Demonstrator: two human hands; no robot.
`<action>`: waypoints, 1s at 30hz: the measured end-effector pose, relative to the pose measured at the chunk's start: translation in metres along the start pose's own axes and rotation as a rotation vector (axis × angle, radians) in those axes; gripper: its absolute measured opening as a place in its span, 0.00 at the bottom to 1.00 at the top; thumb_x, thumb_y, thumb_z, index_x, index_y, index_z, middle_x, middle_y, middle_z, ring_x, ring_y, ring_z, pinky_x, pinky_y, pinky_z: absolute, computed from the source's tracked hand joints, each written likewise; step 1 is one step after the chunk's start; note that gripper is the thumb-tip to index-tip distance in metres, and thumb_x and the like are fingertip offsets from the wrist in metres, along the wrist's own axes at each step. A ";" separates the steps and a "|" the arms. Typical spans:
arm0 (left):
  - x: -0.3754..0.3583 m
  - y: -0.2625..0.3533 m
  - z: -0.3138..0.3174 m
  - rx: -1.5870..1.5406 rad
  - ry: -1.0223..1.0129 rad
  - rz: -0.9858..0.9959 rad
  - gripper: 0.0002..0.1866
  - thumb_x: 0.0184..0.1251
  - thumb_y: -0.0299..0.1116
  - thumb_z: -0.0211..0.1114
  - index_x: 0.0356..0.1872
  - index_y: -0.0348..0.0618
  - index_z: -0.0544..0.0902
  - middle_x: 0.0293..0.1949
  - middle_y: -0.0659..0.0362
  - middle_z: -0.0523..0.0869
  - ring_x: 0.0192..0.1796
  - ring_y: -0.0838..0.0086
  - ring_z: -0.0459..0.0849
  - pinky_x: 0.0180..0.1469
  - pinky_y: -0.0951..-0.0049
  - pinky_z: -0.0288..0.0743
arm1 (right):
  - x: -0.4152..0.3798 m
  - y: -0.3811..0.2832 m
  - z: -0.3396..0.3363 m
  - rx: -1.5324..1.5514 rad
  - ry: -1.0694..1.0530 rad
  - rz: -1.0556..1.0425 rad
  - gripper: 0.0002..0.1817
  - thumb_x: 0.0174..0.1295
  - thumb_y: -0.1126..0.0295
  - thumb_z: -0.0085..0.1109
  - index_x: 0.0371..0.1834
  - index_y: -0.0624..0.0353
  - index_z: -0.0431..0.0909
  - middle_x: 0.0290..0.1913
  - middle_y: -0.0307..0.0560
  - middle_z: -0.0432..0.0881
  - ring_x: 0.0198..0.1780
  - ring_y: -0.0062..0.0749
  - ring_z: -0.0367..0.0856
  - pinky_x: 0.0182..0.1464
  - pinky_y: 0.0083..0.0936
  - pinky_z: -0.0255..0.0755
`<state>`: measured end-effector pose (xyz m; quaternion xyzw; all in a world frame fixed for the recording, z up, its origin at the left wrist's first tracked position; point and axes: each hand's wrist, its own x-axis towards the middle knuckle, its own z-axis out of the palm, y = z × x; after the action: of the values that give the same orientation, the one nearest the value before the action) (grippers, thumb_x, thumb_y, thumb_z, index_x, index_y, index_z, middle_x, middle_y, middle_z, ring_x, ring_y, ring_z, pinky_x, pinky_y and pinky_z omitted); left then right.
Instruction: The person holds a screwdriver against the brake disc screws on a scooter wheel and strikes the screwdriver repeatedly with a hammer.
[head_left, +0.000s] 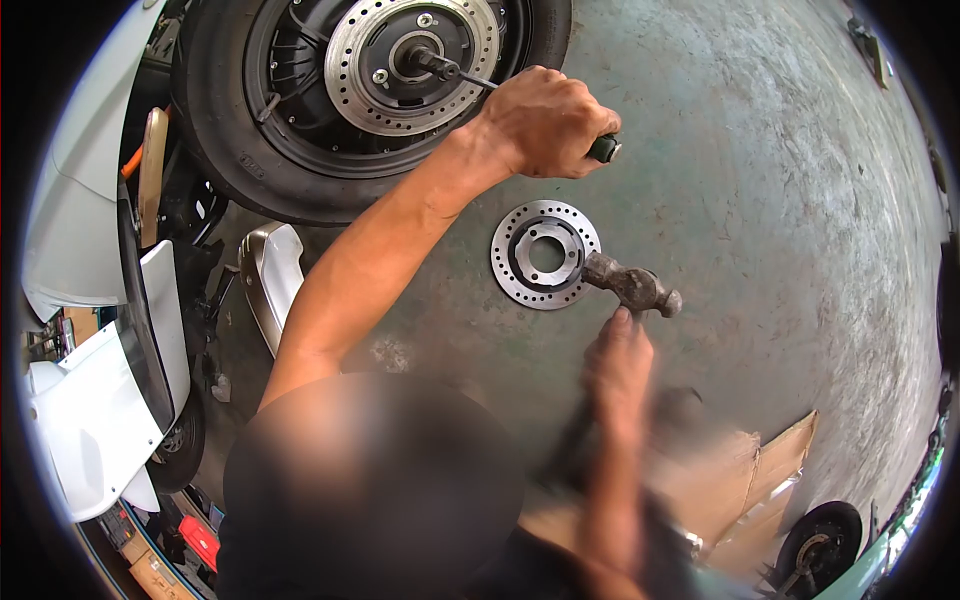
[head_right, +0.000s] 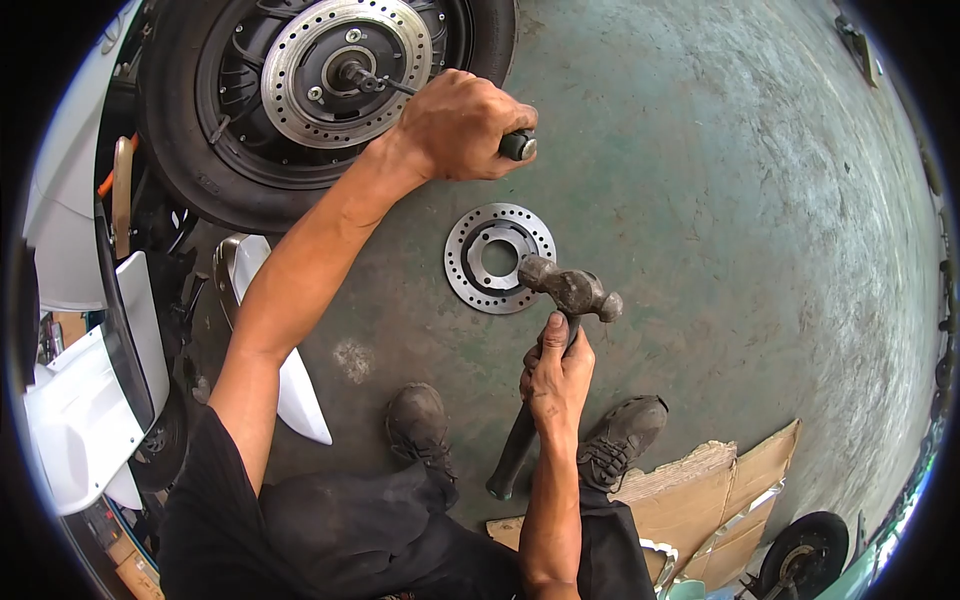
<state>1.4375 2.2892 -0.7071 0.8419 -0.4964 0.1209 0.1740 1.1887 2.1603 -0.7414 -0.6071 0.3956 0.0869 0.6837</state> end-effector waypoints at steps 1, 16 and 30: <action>0.000 0.001 0.001 0.001 -0.004 0.001 0.10 0.49 0.37 0.72 0.22 0.44 0.82 0.18 0.54 0.82 0.24 0.57 0.83 0.27 0.61 0.77 | 0.000 0.000 0.000 -0.002 0.000 -0.001 0.25 0.72 0.45 0.51 0.29 0.55 0.63 0.17 0.32 0.63 0.14 0.15 0.59 0.14 0.18 0.53; 0.002 -0.001 0.000 0.002 0.005 0.002 0.11 0.48 0.38 0.72 0.21 0.43 0.80 0.18 0.54 0.81 0.24 0.56 0.83 0.28 0.61 0.77 | -0.002 0.010 0.001 -0.009 -0.010 0.011 0.24 0.72 0.45 0.52 0.30 0.55 0.64 0.18 0.31 0.61 0.16 0.16 0.59 0.15 0.18 0.54; 0.001 0.001 0.001 0.001 0.000 0.006 0.08 0.48 0.35 0.70 0.22 0.43 0.80 0.18 0.54 0.81 0.23 0.56 0.83 0.27 0.61 0.76 | -0.003 0.003 0.004 -0.001 -0.004 0.019 0.24 0.72 0.45 0.52 0.30 0.54 0.64 0.18 0.31 0.62 0.15 0.15 0.60 0.16 0.17 0.53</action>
<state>1.4374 2.2873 -0.7074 0.8406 -0.4986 0.1217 0.1732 1.1862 2.1662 -0.7421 -0.6036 0.4000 0.0948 0.6831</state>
